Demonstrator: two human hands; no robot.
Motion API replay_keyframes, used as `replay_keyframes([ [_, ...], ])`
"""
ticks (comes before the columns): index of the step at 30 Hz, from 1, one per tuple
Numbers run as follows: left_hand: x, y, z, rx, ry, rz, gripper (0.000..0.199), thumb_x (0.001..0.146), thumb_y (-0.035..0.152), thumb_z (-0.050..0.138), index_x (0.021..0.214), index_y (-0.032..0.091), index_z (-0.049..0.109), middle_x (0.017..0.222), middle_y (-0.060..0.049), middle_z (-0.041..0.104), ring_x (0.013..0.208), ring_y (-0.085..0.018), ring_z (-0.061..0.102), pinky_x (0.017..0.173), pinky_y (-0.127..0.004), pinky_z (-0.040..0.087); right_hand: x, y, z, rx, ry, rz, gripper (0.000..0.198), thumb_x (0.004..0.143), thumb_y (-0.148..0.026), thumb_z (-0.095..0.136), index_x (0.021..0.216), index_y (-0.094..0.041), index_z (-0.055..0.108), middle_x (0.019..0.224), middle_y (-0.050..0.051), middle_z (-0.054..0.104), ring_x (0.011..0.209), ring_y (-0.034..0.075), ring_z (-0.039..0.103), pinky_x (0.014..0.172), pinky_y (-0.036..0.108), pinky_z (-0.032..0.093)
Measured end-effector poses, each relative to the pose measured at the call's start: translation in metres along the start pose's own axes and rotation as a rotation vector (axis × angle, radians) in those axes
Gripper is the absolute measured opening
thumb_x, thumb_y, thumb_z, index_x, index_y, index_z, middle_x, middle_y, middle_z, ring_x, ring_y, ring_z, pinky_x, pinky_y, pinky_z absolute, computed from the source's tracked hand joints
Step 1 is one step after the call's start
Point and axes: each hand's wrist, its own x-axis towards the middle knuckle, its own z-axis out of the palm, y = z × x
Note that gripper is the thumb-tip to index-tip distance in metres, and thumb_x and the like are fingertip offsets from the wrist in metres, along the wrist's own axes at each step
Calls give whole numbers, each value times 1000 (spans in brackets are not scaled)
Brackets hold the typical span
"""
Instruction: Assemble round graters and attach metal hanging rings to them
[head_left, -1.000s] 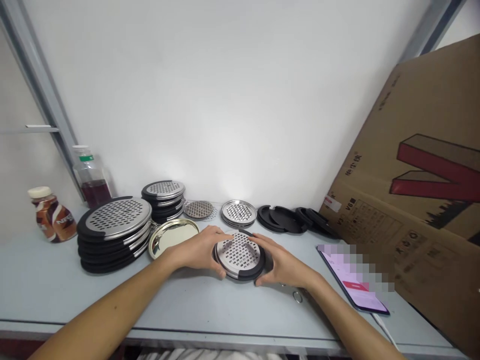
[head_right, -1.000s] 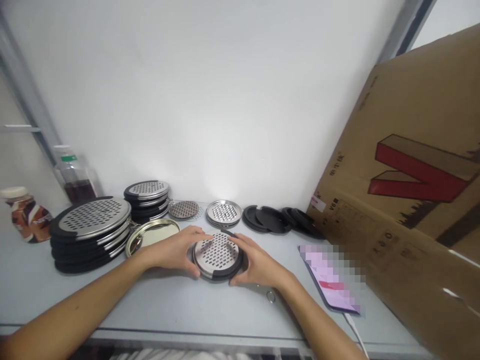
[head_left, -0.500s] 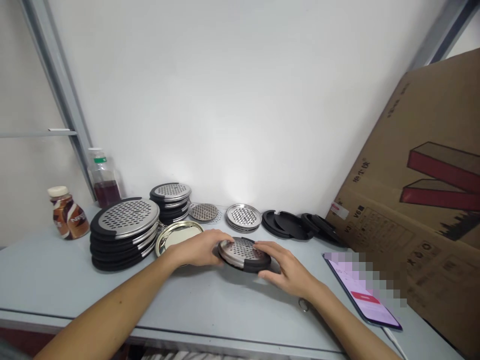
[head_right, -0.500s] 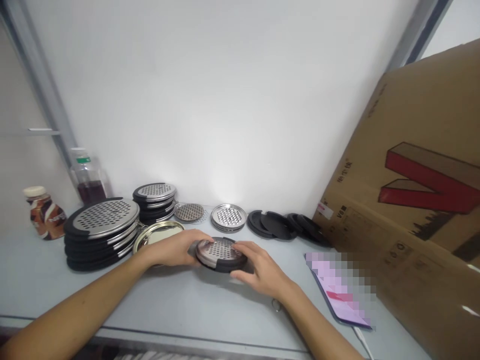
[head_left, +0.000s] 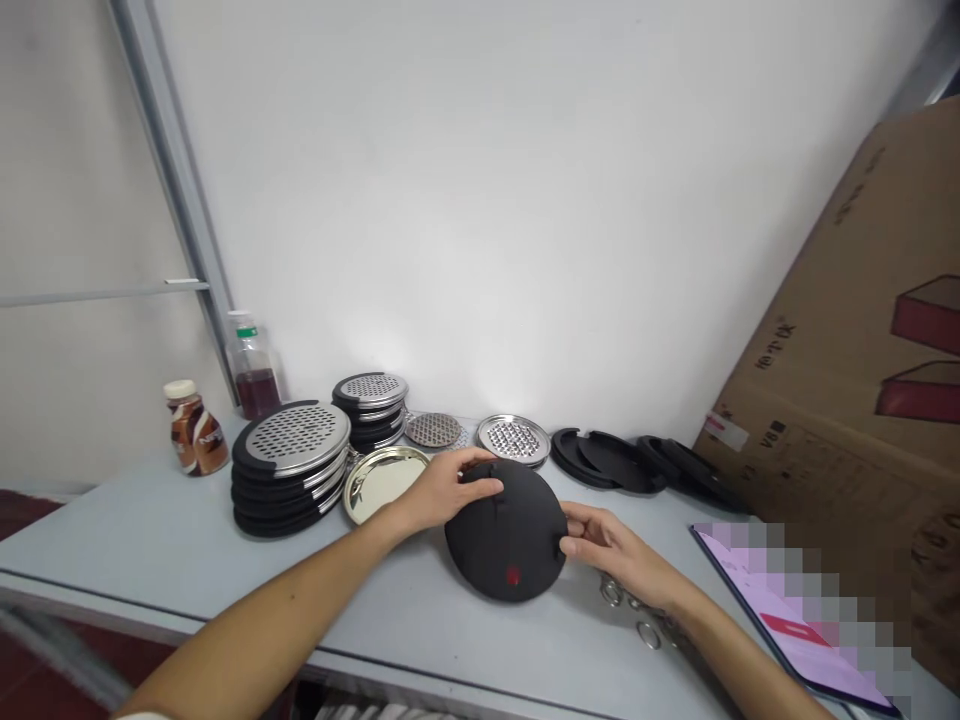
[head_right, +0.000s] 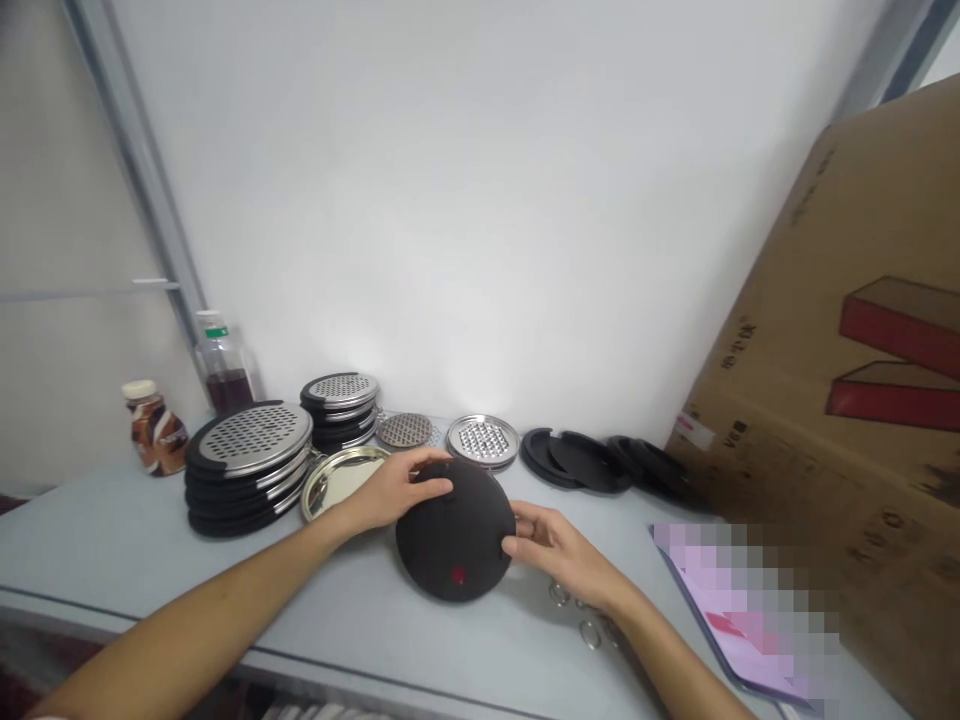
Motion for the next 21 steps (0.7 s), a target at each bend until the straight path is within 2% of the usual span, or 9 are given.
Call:
replay_keyframes([
  [2,-1,-4,8,33,-33,-24,36,79,40,66,110,21,65,111,-4,67,102,-21,60,89,-31,45,1,1,0,3,12,23,45,85,-45,58,122,-20,58,101,9,68,93,24,63,85,37,49],
  [5,-2,-12,20,72,-63,-70,39,79,43,65,110,22,65,111,-4,67,101,-22,60,89,-32,45,3,9,-2,-35,85,88,44,85,-47,57,118,-19,59,83,5,67,70,18,62,64,30,51],
  [7,-2,-19,25,82,-61,-110,40,78,44,65,111,21,65,111,-5,67,103,-23,60,90,-34,45,5,17,-5,-77,119,147,46,83,-49,59,116,-17,59,70,0,61,53,13,54,50,25,45],
  [9,0,-27,28,54,-66,-154,42,78,41,65,114,19,63,114,-8,66,105,-24,59,92,-36,45,6,23,-6,-119,151,193,49,80,-51,61,114,-16,59,65,-3,56,44,9,46,43,22,38],
  [12,3,-38,29,-29,-67,-202,42,78,32,65,117,17,61,118,-11,63,104,-24,61,90,-38,47,7,25,-6,-216,204,199,49,79,-53,61,110,-16,60,62,-3,56,43,9,45,42,22,34],
  [16,6,-45,28,-56,-26,-192,35,78,24,64,112,17,62,118,-11,63,101,-23,62,90,-37,48,8,22,-3,-391,245,137,41,82,-51,58,103,-17,63,55,-2,57,50,14,52,50,24,40],
  [21,7,-46,31,9,-2,-144,29,78,22,63,107,18,63,114,-9,65,101,-22,63,90,-36,49,8,20,-8,-403,253,130,39,84,-48,56,104,-16,63,61,0,60,51,14,53,51,25,41],
])
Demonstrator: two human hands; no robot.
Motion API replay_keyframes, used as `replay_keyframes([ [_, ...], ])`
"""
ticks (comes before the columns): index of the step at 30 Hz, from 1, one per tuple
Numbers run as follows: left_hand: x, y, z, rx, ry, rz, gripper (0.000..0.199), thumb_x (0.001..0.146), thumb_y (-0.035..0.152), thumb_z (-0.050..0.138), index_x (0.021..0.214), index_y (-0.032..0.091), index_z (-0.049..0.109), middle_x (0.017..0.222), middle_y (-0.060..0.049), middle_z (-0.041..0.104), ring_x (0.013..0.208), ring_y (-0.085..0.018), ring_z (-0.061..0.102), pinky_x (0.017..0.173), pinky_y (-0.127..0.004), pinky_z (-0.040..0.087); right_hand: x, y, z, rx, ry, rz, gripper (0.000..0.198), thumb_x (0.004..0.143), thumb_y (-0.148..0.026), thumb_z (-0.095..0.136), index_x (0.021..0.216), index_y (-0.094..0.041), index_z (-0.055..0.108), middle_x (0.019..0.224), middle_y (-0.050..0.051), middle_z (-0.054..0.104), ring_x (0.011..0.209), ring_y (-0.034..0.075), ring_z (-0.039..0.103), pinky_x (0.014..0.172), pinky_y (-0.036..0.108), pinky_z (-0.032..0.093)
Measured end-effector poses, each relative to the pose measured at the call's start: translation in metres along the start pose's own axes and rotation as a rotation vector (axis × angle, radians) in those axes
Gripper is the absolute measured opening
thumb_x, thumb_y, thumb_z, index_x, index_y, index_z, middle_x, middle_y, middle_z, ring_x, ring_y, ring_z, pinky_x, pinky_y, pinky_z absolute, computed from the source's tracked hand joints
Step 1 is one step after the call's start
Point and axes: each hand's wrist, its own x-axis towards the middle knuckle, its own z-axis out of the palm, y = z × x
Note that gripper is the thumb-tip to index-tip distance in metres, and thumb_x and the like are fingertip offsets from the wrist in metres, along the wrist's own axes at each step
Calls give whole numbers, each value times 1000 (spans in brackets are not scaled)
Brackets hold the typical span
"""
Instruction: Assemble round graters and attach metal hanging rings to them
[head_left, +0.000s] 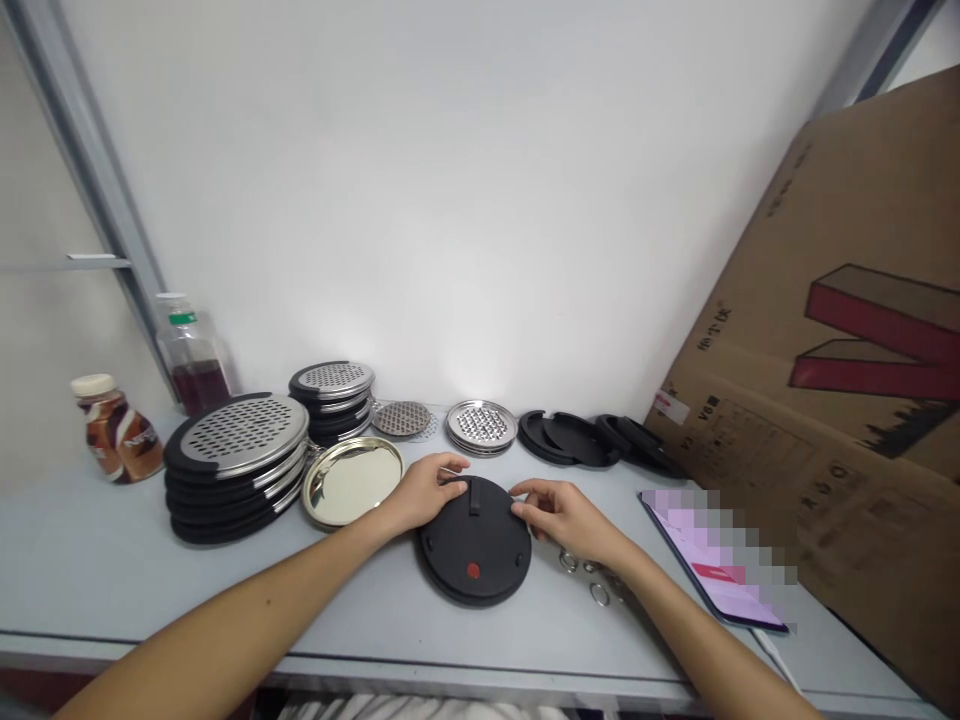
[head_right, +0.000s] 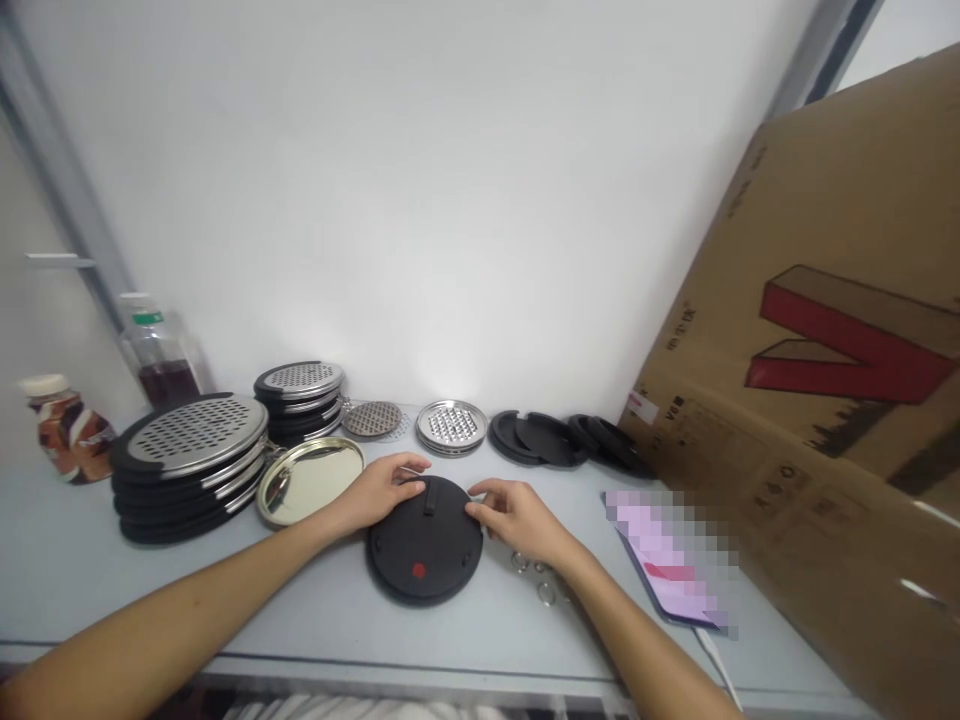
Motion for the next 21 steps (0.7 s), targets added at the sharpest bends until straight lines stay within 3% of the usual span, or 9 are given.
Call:
replay_keyframes([
  [3,-1,-2,1,42,24,29,28,80,25,61,107,19,63,112,-8,64,99,-21,63,88,-34,50,-2,6,-20,-12,60,2,40,84,-45,55,108,-14,62,70,2,63,55,14,55,55,26,44],
  [6,-2,-3,0,64,36,53,26,83,28,58,107,19,63,110,-7,64,98,-20,63,88,-33,50,-9,16,-48,-128,105,22,31,79,-36,61,100,-15,66,73,3,65,60,15,56,60,27,46],
  [10,-5,1,-1,191,79,132,22,84,29,57,103,21,65,107,-5,64,97,-20,62,88,-33,48,-20,31,-71,-124,-46,81,25,72,-27,64,94,-15,67,74,3,67,68,17,61,66,28,47],
  [13,-8,12,-2,310,86,218,16,86,28,56,97,23,67,102,-4,65,97,-20,60,89,-33,46,-21,37,-74,-165,-30,92,21,69,-22,63,89,-15,67,73,3,67,68,17,61,66,29,48],
  [16,-11,31,3,392,30,313,15,88,27,56,96,23,68,100,-3,66,98,-20,58,90,-33,43,-22,35,-72,-227,-31,102,16,67,-20,62,81,-16,68,70,2,67,65,17,59,61,27,46],
  [21,-7,65,34,539,-196,468,15,87,29,58,90,23,71,92,-3,69,92,-22,58,87,-36,41,-29,25,-72,-195,-208,145,15,66,-24,66,78,-16,71,68,2,68,61,16,59,54,24,42],
])
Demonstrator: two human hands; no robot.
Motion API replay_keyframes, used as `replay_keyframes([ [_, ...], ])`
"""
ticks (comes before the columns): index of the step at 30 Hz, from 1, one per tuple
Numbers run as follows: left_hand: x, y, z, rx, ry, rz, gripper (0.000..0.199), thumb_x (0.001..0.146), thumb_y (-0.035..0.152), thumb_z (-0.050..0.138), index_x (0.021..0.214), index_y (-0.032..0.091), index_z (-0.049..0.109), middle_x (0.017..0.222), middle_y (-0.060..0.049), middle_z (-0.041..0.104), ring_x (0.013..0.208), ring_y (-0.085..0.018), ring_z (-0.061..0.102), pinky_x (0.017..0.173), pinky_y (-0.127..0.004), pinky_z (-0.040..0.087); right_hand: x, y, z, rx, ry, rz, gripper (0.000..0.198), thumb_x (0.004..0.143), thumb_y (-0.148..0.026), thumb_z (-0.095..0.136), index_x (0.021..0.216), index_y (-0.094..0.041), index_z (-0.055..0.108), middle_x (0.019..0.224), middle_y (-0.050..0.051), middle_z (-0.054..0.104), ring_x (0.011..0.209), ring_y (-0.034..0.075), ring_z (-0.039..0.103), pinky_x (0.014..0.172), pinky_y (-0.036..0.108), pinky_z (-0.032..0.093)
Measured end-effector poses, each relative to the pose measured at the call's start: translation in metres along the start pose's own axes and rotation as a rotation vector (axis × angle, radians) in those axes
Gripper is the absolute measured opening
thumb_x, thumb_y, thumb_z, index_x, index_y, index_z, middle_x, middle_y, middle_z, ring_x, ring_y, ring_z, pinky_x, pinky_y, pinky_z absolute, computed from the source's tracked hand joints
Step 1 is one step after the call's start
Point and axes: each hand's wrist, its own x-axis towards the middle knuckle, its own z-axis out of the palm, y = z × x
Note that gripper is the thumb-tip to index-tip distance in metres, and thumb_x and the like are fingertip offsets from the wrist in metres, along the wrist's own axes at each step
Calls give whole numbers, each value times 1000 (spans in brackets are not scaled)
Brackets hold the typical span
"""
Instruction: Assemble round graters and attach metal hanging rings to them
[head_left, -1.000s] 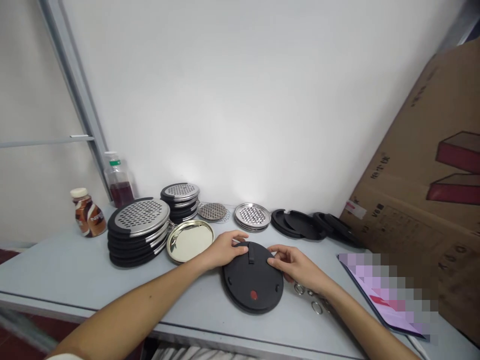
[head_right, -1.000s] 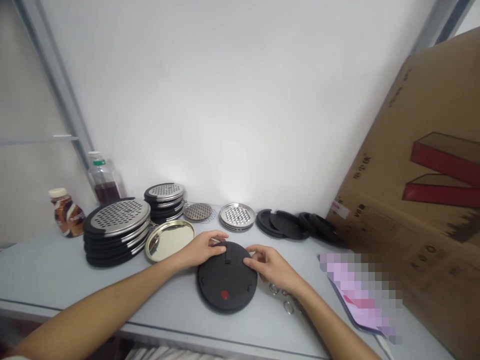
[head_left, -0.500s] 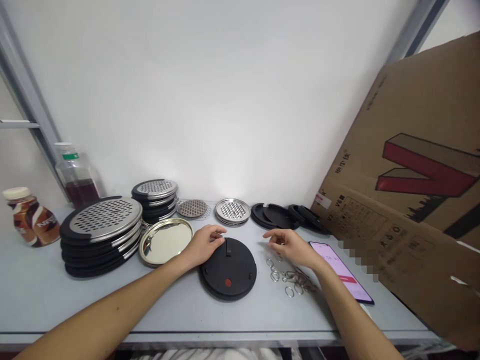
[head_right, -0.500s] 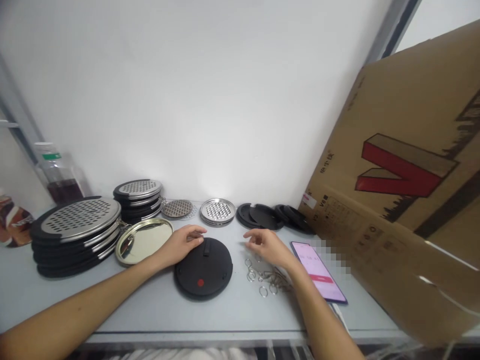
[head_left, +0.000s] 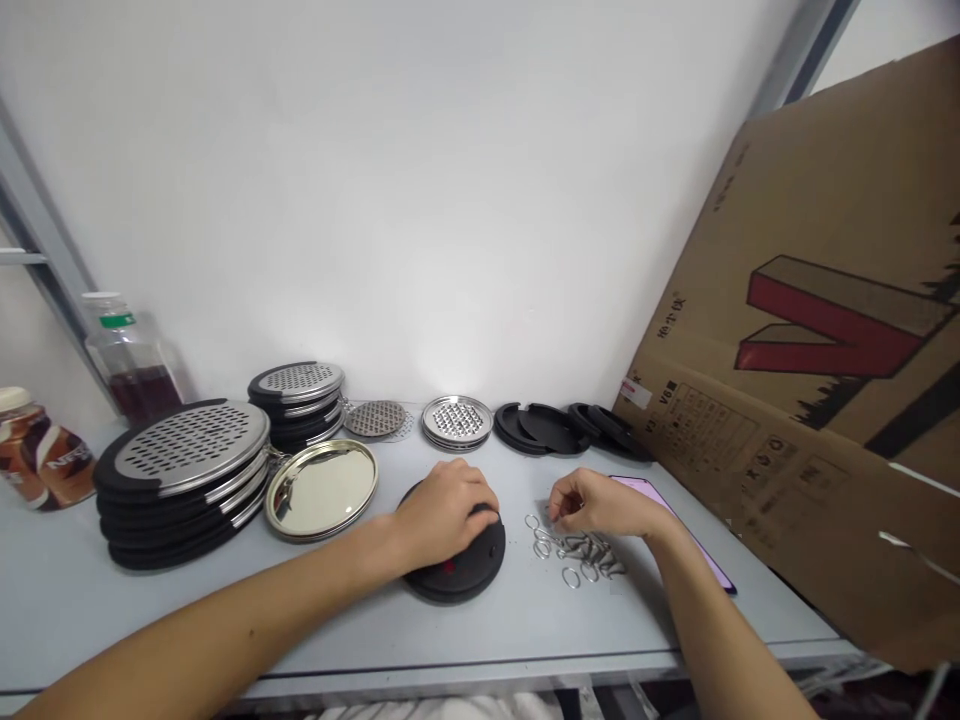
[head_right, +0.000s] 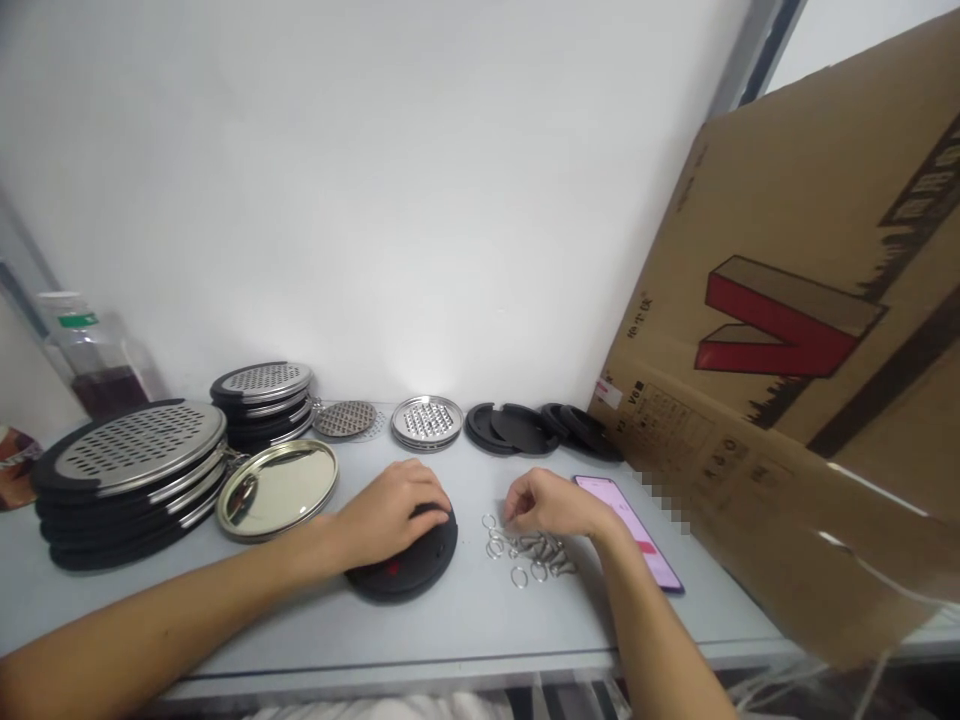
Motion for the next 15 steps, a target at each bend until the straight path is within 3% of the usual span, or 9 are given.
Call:
replay_keyframes([
  [4,29,23,25,47,-145,50,12,81,30,65,87,23,73,87,-6,71,88,-26,61,79,-39,43,-3,-3,0,-35,-2,-12,15,65,-23,65,76,-16,72,67,1,68,60,15,58,54,24,41],
  [7,46,29,42,55,-204,-48,20,72,38,73,85,22,74,80,-7,72,83,-29,64,73,-39,45,-4,-5,1,-39,-15,-13,17,65,-24,66,78,-16,72,66,1,67,59,15,56,53,23,40],
  [11,55,28,52,-1,-245,-184,24,67,43,76,81,24,74,76,-3,72,73,-23,66,66,-30,45,-4,-9,4,-52,-20,-32,22,60,-22,68,81,-16,72,67,0,66,59,14,56,51,21,39],
  [15,55,26,52,-46,-269,-218,23,65,39,78,83,25,74,78,0,72,71,-19,65,64,-25,45,-2,-12,7,-77,-28,-26,23,59,-18,63,81,-16,70,70,0,67,61,13,57,53,21,40],
])
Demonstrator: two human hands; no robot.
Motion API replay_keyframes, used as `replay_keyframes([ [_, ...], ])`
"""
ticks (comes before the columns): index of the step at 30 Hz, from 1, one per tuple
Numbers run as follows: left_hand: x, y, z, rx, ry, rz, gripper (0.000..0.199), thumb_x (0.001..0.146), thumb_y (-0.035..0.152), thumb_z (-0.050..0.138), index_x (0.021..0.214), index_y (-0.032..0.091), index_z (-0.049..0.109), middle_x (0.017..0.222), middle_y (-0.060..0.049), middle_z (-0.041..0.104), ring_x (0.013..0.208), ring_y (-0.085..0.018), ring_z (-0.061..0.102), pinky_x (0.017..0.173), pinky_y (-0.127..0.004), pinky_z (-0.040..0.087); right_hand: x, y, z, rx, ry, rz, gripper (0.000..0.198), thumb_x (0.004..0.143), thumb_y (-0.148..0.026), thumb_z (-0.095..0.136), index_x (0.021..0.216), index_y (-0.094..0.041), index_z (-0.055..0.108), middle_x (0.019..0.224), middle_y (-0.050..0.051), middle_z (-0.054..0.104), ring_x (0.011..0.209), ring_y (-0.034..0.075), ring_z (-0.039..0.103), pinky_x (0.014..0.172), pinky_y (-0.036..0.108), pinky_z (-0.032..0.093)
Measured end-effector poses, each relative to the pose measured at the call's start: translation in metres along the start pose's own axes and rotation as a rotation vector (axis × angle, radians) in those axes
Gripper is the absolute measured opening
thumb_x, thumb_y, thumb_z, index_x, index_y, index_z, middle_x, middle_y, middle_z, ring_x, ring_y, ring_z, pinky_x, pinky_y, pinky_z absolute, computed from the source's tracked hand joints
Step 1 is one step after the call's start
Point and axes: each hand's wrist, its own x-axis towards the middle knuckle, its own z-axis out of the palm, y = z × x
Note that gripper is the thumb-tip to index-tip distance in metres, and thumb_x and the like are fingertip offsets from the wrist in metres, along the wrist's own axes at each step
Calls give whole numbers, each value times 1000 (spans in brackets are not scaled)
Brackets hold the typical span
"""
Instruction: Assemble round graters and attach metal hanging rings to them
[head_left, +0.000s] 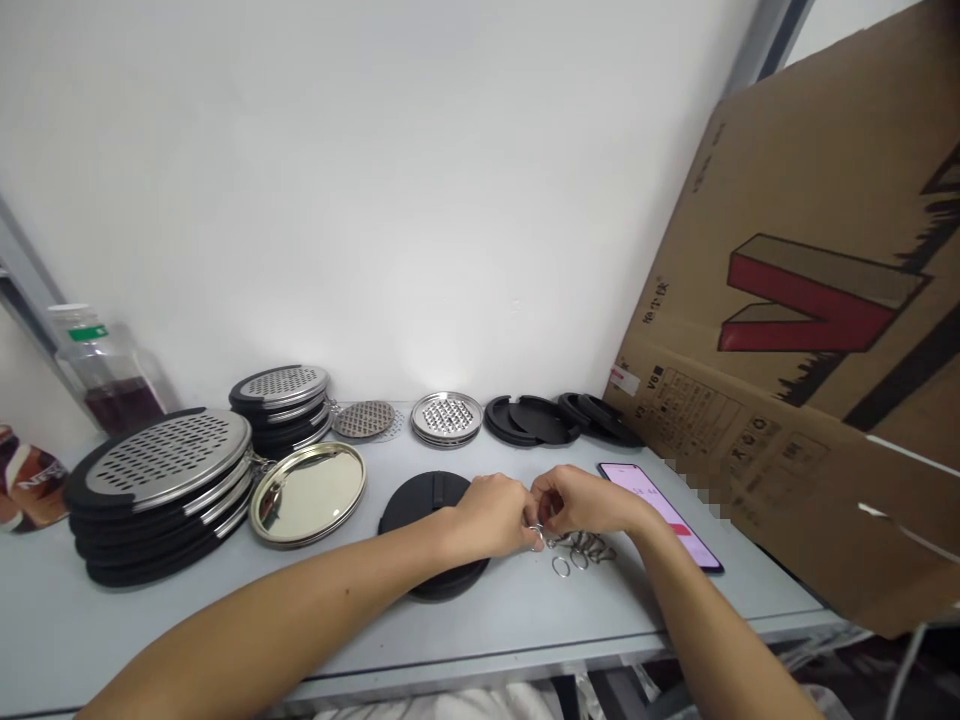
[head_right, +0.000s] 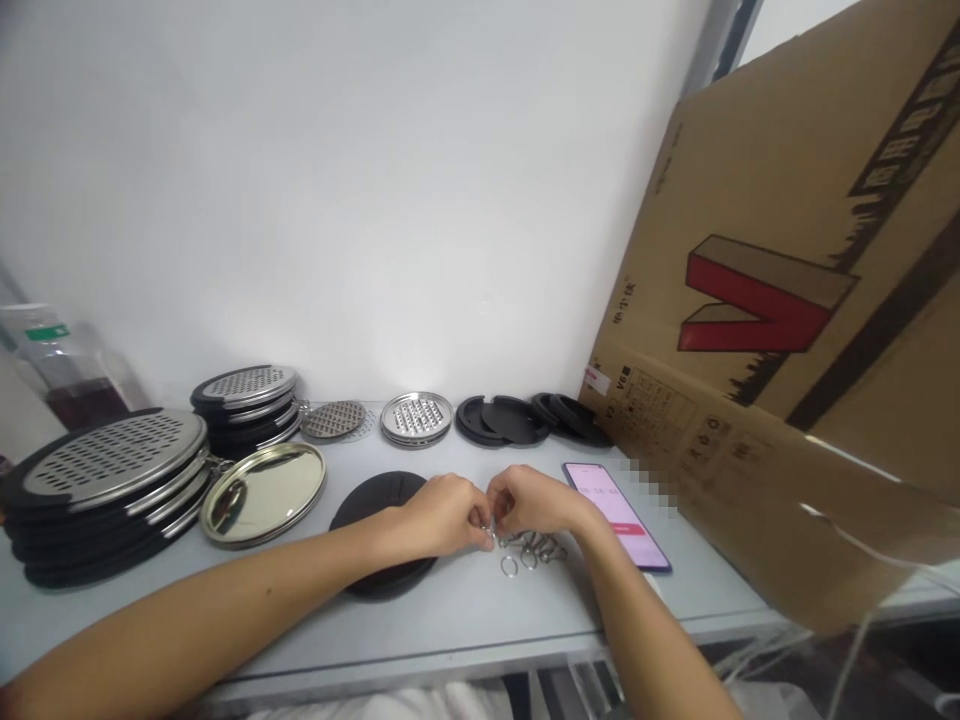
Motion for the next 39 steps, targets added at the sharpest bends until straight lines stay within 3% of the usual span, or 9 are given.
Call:
replay_keyframes([
  [7,4,1,6,-149,-10,-25,12,64,26,78,74,23,73,72,1,71,69,-17,65,59,-23,43,-1,-4,3,-128,48,11,19,60,-16,61,77,-16,68,67,-1,65,58,12,54,50,20,36],
  [11,-2,-7,-9,-349,51,-13,11,68,28,73,75,20,71,72,-1,70,68,-17,64,58,-22,44,-1,-10,9,-213,119,14,19,58,-11,58,75,-16,65,65,0,65,58,12,55,49,20,34],
  [15,-26,-31,-43,-474,188,-35,17,73,32,69,78,16,70,71,-3,68,69,-16,62,61,-23,45,3,-12,18,-248,151,36,33,53,-5,54,80,-17,67,68,0,66,58,13,56,48,20,34],
  [18,-51,-55,-63,-477,243,-120,20,76,36,65,78,16,69,70,-2,67,67,-15,59,61,-24,43,3,-8,21,-233,158,45,31,52,-4,54,76,-17,67,67,1,66,57,13,55,48,20,34],
  [22,-77,-81,-68,-585,275,-188,23,77,38,64,83,16,69,73,-2,66,67,-15,59,61,-23,41,-1,-9,9,-143,95,63,20,59,-9,56,72,-17,69,65,2,66,58,15,57,50,21,37],
  [25,-86,-89,-65,-677,316,-197,24,75,37,66,88,17,69,73,-1,65,68,-15,59,62,-23,42,3,-26,-7,-98,126,2,11,68,-17,60,73,-17,69,68,3,67,62,15,57,55,23,40],
  [28,-90,-91,-64,-758,357,-152,22,76,34,66,89,16,68,72,-1,64,65,-13,58,62,-23,43,21,-54,-11,103,165,-95,14,75,-27,61,81,-17,69,71,4,66,63,14,55,55,24,41],
  [32,-90,-91,-61,-841,404,-120,25,74,33,69,90,14,69,71,-2,64,62,-13,58,60,-23,43,57,-81,16,503,165,-117,26,76,-35,66,93,-15,69,68,2,62,51,9,48,47,23,38],
  [39,-84,-82,-47,-862,434,-44,26,79,37,65,87,12,69,77,-6,68,64,-13,58,63,-24,47,69,-86,63,1094,81,-66,30,68,-34,77,87,-13,69,68,0,59,49,4,45,43,16,35],
])
